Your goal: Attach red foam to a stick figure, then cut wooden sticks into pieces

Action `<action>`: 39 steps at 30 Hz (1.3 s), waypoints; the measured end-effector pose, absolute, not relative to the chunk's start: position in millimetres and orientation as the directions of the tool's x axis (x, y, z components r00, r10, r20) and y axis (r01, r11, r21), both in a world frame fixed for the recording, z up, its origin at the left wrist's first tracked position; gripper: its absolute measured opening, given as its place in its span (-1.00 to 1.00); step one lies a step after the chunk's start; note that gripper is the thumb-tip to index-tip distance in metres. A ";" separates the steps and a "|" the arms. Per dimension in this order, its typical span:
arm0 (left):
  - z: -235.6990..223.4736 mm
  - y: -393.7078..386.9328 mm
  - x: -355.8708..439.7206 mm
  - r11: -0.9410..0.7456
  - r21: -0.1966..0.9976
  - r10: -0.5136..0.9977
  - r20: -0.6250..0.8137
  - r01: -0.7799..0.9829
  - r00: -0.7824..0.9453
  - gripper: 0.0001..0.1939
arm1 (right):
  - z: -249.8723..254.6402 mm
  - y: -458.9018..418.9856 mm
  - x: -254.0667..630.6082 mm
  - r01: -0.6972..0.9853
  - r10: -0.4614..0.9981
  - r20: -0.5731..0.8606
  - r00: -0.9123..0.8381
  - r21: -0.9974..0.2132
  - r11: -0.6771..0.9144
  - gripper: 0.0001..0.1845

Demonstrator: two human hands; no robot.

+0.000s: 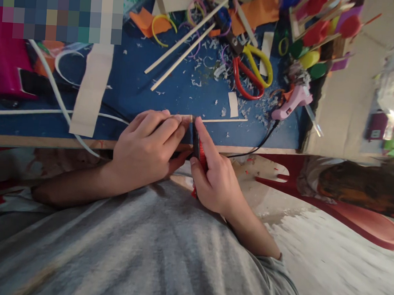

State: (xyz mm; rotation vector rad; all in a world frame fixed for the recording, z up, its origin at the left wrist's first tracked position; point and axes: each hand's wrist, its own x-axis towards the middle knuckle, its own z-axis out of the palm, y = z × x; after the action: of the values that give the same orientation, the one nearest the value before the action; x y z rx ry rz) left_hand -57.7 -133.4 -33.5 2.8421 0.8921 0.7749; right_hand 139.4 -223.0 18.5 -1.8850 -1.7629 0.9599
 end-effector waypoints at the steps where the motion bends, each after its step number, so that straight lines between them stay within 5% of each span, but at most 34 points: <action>1: -33.7 -133.5 -57.8 -0.829 0.211 0.554 0.438 0.518 0.708 -0.57 | 19.0 -222.7 138.9 0.717 0.975 -0.220 -0.021 -0.683 -0.139 -0.12; 13: -32.5 -134.4 -58.7 -0.817 0.257 0.576 0.399 0.516 0.714 -0.52 | 21.4 -222.6 137.3 0.767 0.970 -0.244 0.007 -0.621 -0.162 -0.17; 25: -31.9 -133.2 -58.3 -0.823 0.234 0.567 0.389 0.517 0.726 -0.56 | 27.0 -225.1 120.4 0.928 0.984 -0.177 -0.020 -0.369 -0.047 -0.16; 39: -32.9 -133.4 -56.4 -0.839 0.147 0.529 0.440 0.523 0.726 -0.55 | 31.1 -215.9 124.6 0.929 0.976 -0.213 -0.034 -0.367 -0.048 -0.15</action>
State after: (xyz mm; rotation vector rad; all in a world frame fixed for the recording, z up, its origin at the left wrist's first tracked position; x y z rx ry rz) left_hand -56.4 -133.4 -32.9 2.9061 0.8866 0.7467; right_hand 124.6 -215.9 31.1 -2.1014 -2.0859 0.6371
